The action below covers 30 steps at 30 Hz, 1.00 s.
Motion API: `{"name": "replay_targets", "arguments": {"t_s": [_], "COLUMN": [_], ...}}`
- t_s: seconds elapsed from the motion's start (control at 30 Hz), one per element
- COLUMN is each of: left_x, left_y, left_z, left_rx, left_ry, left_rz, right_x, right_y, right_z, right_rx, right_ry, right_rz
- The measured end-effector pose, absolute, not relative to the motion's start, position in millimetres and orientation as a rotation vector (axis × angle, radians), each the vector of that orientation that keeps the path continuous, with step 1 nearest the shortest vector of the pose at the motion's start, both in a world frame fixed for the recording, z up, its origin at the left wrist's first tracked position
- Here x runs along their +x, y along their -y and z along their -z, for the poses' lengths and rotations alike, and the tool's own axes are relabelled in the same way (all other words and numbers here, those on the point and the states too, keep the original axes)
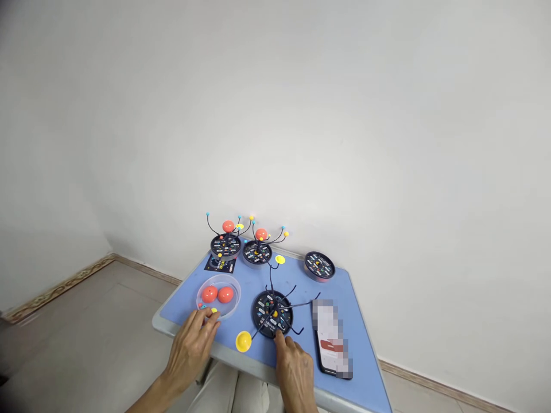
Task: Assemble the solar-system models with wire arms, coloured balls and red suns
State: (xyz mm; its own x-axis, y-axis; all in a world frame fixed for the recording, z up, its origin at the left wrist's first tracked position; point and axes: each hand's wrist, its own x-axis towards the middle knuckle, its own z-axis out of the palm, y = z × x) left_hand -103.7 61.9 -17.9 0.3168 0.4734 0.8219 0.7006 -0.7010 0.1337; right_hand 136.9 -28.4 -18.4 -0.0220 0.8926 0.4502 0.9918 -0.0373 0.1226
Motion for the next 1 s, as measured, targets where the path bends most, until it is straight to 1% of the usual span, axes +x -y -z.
{"name": "replay_targets", "arguments": {"t_s": [0.23,0.67,1.0], "left_x": [-113,-150,-152], "left_y": [-69,-77,-75], "left_z": [17,13,16], "left_rx": [-2.356,-2.431,-2.443], "left_ry": [1.107,1.026,1.021], "left_rz": [1.264,1.219,1.281], "right_x": [132,115,94], "right_y": [26,22,16], "right_z": [16,14,7], "right_rx": [-2.039,-2.073,-2.284], "right_ry": [1.998,1.96,1.886], "right_rz": [0.517,0.496,0.439]}}
